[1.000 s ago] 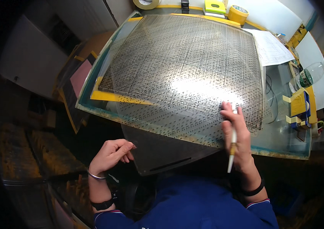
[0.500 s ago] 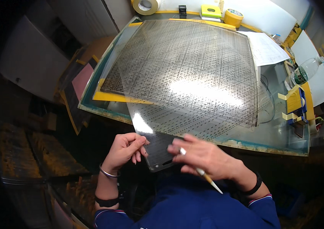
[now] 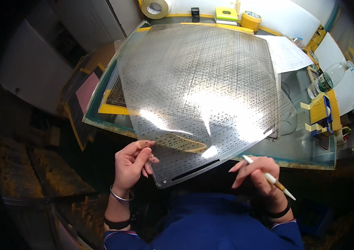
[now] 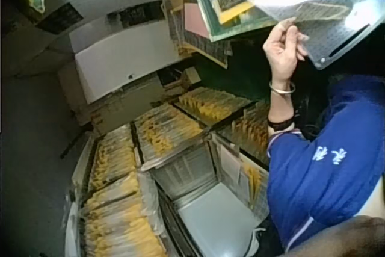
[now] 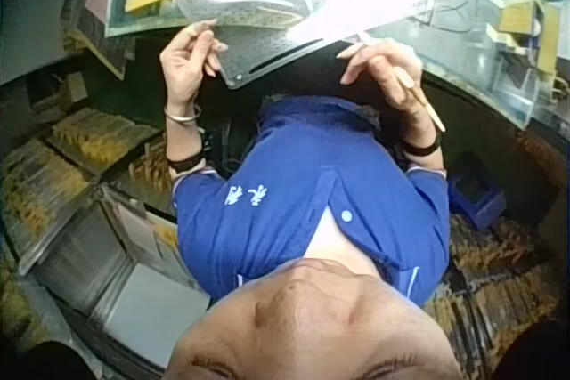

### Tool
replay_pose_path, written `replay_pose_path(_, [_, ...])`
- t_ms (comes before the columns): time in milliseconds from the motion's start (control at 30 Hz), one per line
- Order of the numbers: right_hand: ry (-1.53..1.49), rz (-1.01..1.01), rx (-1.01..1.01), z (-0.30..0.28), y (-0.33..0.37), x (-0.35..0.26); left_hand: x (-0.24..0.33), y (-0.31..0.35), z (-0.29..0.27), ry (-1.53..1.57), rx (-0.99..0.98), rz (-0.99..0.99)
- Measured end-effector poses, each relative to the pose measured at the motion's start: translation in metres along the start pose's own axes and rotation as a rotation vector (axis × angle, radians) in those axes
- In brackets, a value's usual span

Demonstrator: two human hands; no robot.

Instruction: Inspecting a patterned transparent plastic sheet and using a pen to mark or verify specific points.

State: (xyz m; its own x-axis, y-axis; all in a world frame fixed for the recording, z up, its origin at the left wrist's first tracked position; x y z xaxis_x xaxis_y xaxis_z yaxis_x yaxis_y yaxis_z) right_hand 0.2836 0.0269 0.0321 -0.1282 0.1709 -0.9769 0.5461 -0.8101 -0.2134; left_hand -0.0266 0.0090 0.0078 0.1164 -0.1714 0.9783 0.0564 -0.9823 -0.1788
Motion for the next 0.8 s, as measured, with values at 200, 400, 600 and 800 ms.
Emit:
replay_pose_path(200, [0.026, -0.036, 0.424, -0.033, 0.011, 0.008, 0.0, 0.007, -0.006, 0.047, 0.109, 0.075])
replay_pose_path(400, [0.222, 0.116, 0.705, -0.066, 0.016, 0.0, -0.001, 0.01, 0.037, 0.02, -0.331, -0.188])
replay_pose_path(600, [0.08, 0.118, 0.914, -0.102, 0.027, 0.023, 0.016, 0.006, 0.078, -0.241, -0.803, 0.061])
replay_pose_path(800, [0.004, 0.067, 0.922, -0.108, 0.032, 0.026, 0.019, 0.002, 0.083, -0.244, -1.0, 0.061])
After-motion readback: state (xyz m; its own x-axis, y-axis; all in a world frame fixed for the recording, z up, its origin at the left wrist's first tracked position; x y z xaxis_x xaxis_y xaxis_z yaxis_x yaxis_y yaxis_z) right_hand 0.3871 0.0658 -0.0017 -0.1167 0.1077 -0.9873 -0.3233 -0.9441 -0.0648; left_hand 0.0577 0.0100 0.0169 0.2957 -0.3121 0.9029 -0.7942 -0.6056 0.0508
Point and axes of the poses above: each hand's wrist, its own y-axis away from the middle knuckle, its own z-axis out of the palm, x = y × z, the point moved 6 cm from there along -y, towards the middle knuckle, and after that the axes turned 13 degrees about z, right-handed, at the moved point
